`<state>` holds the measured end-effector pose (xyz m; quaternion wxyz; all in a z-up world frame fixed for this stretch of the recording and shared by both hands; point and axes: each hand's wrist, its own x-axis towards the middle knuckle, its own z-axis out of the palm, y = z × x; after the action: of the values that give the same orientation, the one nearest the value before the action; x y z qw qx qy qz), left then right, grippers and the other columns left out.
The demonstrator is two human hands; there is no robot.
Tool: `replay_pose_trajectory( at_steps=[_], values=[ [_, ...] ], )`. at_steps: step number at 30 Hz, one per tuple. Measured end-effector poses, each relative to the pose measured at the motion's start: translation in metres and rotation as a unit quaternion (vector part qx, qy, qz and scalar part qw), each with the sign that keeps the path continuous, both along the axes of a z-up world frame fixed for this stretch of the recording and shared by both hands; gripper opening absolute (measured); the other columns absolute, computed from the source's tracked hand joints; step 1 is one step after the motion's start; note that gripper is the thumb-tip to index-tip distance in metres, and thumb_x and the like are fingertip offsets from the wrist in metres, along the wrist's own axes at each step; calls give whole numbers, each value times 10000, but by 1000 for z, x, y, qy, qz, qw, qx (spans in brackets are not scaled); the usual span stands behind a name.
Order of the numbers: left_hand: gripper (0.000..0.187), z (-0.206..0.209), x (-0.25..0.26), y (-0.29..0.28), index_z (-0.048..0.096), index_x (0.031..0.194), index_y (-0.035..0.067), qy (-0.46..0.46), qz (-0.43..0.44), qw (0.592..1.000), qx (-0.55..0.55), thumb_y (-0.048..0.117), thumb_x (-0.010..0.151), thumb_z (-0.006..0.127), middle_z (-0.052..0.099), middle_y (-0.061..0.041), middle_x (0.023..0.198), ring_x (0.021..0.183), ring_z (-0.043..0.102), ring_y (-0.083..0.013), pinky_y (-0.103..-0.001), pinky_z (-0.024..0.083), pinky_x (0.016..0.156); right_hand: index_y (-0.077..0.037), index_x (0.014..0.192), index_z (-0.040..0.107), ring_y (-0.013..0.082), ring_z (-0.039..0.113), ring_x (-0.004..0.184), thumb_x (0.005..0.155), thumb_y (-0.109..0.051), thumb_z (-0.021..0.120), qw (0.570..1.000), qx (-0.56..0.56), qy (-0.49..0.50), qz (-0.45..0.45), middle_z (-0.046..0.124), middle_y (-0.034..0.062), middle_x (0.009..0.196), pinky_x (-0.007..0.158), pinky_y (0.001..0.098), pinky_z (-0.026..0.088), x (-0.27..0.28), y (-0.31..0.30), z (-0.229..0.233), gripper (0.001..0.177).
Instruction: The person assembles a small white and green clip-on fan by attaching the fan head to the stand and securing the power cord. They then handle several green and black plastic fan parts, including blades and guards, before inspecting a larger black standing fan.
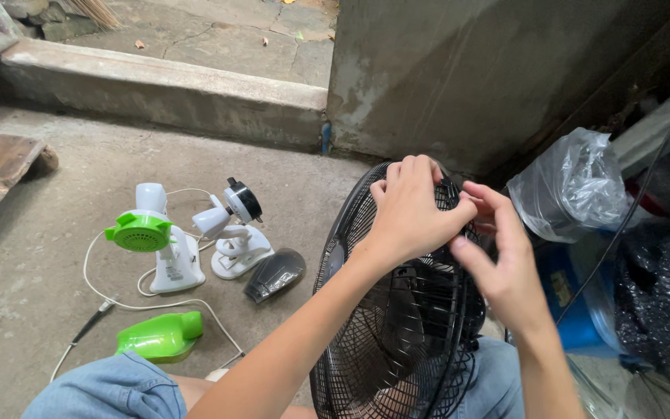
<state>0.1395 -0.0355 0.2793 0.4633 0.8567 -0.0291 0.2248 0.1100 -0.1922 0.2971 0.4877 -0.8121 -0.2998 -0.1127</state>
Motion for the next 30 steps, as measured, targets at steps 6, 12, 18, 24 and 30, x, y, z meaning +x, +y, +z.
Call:
replay_pose_trajectory(
  at_steps=[6,12,18,24,30],
  values=[
    [846,0,-2,1,496,1360,44,-16,-3,1000,-19,495,687,740,579,-129,1286,1283,479,-290,-480,318,1076,-48,1165,745,172,647,1071,971,-198,647,998,-39,57,-10,688,78,1134,972,309,492,50,-3,20,265],
    [1039,-5,-1,6,422,1492,37,-51,-14,999,-11,519,647,787,519,-162,1454,1376,419,-323,-520,270,1095,-36,1019,725,152,694,938,832,-176,777,994,-92,65,10,649,57,1023,827,295,561,78,14,27,240],
    [1101,-14,-3,2,389,1532,15,-15,-24,999,-14,533,639,771,542,-155,1458,1403,423,-313,-519,263,1131,-41,945,708,149,629,842,818,-198,803,979,-154,128,-32,634,62,996,725,310,523,92,14,20,223],
    [1139,-15,-3,2,365,1538,-35,-20,-21,1000,-7,557,650,761,510,-186,1493,1427,396,-329,-535,235,1154,-50,968,693,154,515,852,863,-321,770,947,-291,114,74,498,40,1019,752,298,476,113,15,35,301],
    [1156,-12,-1,-1,353,1536,-50,-13,-18,999,-23,554,633,750,512,-202,1477,1433,387,-336,-512,232,1169,-91,960,661,136,462,795,723,-342,844,874,-433,164,148,492,-5,884,696,294,445,127,22,73,391]
  ],
)
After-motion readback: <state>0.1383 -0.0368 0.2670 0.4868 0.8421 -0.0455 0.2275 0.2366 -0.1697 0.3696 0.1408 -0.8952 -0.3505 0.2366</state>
